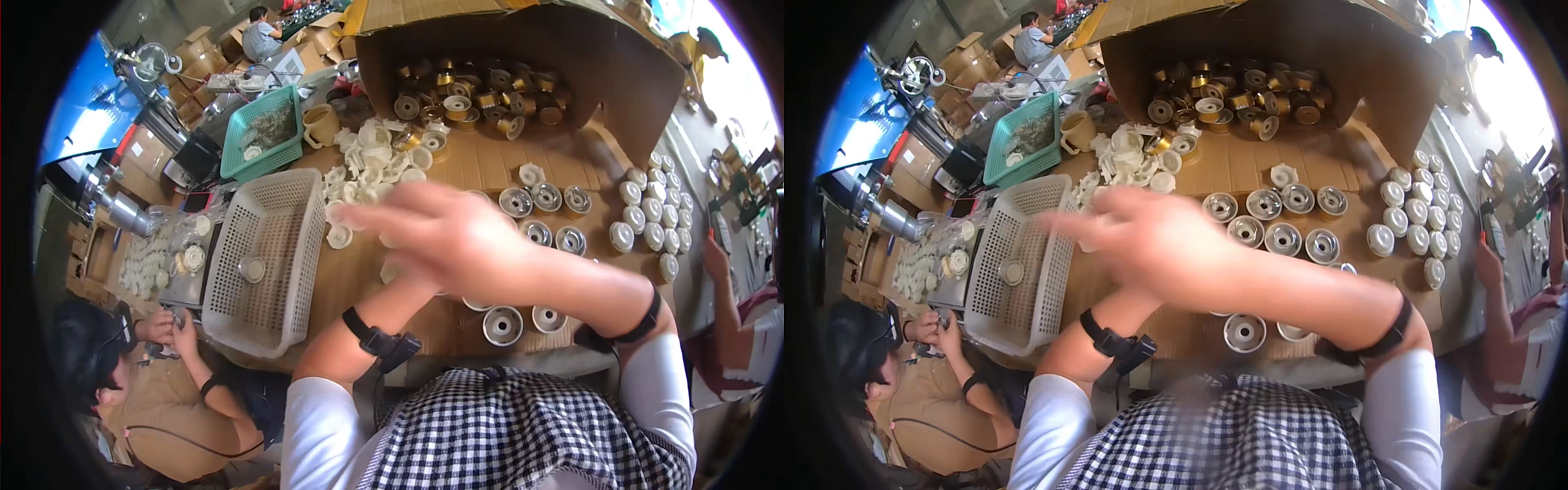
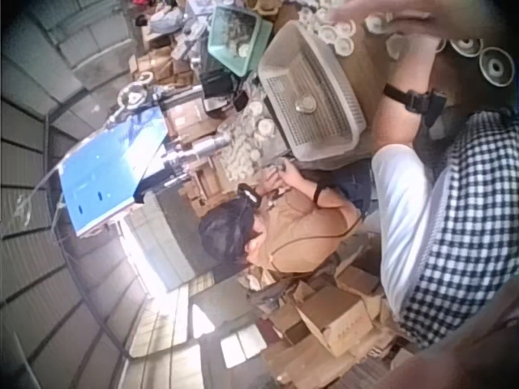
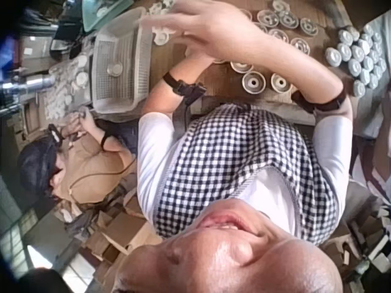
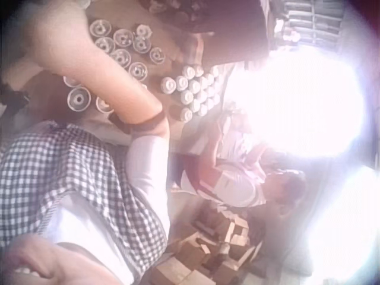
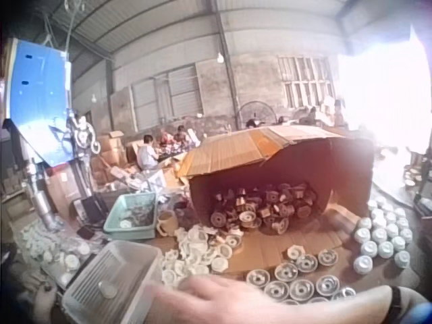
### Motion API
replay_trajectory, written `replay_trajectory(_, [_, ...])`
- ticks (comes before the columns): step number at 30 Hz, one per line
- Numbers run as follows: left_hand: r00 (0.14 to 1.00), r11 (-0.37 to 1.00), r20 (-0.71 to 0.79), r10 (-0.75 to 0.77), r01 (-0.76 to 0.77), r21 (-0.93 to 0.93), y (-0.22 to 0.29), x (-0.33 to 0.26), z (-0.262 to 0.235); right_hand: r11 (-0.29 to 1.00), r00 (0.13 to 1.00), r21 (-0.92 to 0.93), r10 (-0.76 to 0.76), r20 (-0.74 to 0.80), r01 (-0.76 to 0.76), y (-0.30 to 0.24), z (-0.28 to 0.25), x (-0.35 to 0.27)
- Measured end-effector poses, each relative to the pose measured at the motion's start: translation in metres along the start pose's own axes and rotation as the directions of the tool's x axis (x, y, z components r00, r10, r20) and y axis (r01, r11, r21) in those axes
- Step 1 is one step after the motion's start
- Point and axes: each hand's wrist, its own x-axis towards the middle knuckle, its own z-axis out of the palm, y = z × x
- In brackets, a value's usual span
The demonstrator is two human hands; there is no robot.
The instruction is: The person assembles metal candle holder bases by hand, adding plastic rings and plastic inserts to each base on a factory line.
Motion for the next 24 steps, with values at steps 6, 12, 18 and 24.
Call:
replay_trajectory(6, [0.908, 0.227, 0.039, -0.417, 0.062, 0.972, 0.065, 0.000, 0.029, 0.942, 0.814, -0.164, -0.155, 0.560, 0.292, -0.023, 0.018, 0.031])
replay_trajectory(12, [0.856, 0.802, -0.044, -0.514, 0.498, 0.329, 0.060, -0.079, -0.056, 0.837, 0.658, -0.463, -0.177, -0.732, -0.291, 0.106, -0.172, -0.118])
replay_trajectory(18, [0.938, 0.933, 0.078, -0.337, 0.322, 0.158, 0.076, -0.043, 0.010, 0.604, 0.240, 0.076, 0.425, -0.873, -0.793, 0.173, -0.485, -0.268])
replay_trajectory(24, [0.903, 0.891, 0.126, -0.411, 0.427, -0.155, 0.061, -0.056, 0.042, 0.882, 0.603, -0.209, 0.100, -0.792, -0.422, 0.160, -0.229, -0.173])
